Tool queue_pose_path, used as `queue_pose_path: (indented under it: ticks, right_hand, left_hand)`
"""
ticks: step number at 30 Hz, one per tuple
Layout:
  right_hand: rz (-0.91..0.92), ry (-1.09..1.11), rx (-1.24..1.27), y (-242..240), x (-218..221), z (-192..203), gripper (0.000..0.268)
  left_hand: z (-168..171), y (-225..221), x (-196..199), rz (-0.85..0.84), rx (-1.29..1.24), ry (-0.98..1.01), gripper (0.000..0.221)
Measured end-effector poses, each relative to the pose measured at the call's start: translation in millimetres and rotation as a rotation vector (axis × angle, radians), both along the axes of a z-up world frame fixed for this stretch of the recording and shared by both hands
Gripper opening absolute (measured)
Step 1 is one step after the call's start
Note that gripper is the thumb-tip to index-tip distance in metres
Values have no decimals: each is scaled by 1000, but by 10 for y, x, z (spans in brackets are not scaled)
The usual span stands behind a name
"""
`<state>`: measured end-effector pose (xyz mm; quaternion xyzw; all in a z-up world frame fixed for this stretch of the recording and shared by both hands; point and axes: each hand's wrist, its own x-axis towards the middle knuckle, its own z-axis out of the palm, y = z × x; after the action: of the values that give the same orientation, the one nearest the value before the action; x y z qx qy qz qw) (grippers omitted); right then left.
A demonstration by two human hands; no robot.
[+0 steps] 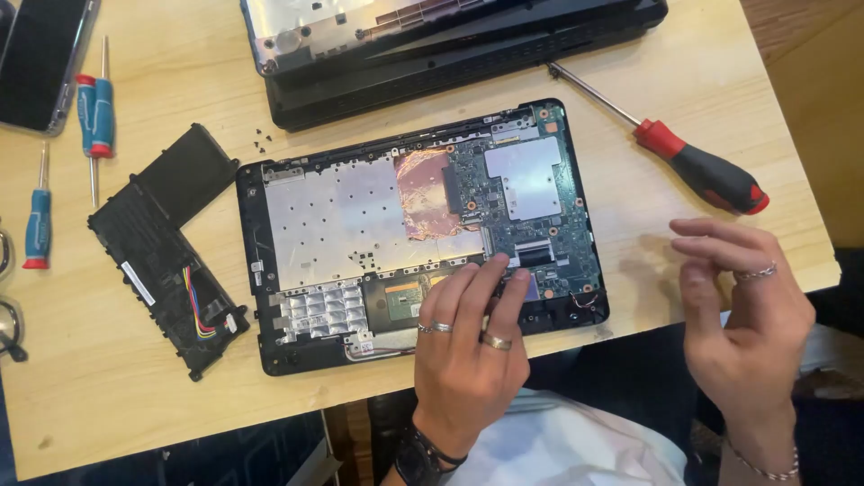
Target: Repairing a laptop by connecting internal ribbon cables and fastening screws on the motherboard.
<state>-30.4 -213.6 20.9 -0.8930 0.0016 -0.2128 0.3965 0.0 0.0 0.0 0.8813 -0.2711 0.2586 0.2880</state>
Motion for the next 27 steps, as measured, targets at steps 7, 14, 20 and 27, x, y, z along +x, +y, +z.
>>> queue_pose_path:
  ticks: [7, 14, 20, 27]
  right_hand:
    - [63, -32, -343, -110, 129, -17, 12]
    - [194, 49, -321, 77, 34, -43, 28]
    - [132, 36, -218, 211, -128, -79, 12]
    - [65, -89, -176, 365, -208, -112, 11]
  left_hand:
    - [26, 41, -20, 53, -60, -68, 21]
    - [19, 14, 4, 111, -123, -62, 23]
    - [32, 35, -37, 73, -90, -31, 24]
    - [27, 52, -22, 84, -64, -34, 22]
